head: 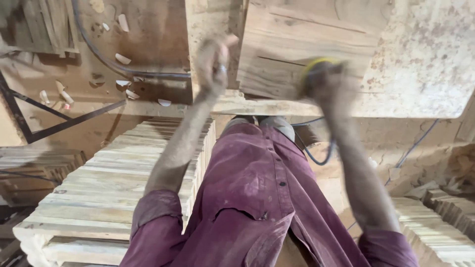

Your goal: The person sands several wooden boards using a power sander, holding the boards by hand and moving the sander across the surface.

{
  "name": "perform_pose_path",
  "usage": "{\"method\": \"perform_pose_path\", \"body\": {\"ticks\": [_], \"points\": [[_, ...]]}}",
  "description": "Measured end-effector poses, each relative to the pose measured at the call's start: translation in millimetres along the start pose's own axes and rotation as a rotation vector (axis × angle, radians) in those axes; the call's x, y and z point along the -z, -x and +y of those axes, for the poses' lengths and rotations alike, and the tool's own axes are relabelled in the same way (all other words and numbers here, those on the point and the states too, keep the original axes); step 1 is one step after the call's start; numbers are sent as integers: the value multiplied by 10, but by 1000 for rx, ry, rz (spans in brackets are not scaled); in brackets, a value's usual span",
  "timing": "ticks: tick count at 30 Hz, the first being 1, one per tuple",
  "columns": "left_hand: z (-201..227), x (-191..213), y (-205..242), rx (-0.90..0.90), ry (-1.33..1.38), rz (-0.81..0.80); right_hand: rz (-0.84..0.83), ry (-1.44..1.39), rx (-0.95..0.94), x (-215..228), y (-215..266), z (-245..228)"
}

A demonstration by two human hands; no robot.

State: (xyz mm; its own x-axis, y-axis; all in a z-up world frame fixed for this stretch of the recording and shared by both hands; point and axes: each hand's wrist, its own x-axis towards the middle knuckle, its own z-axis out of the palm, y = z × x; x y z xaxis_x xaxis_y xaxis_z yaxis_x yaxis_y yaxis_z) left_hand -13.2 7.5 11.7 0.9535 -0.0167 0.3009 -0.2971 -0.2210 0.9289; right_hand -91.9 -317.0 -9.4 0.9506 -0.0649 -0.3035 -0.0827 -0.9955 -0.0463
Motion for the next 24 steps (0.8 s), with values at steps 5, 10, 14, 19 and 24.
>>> {"method": "perform_pose_path", "body": {"ticks": [5,10,14,19,24], "points": [[-515,247,-712,9,-40,140,201,-125,-186,242,-383,363],[-1801,-557,-1719,493,513,-74,-225,-105,142,187,-623,-1108],[-2204,-1217,-2444,264,-14,-259,227,-173,501,465,-889,-1657],[-2715,-1827,-2743,150,-662,-552,-7,-178,108,711,-1644,-750],[-3282,-2150,-2665,798,-646,-1027,238,-189,-175,970,-1424,384]]}}
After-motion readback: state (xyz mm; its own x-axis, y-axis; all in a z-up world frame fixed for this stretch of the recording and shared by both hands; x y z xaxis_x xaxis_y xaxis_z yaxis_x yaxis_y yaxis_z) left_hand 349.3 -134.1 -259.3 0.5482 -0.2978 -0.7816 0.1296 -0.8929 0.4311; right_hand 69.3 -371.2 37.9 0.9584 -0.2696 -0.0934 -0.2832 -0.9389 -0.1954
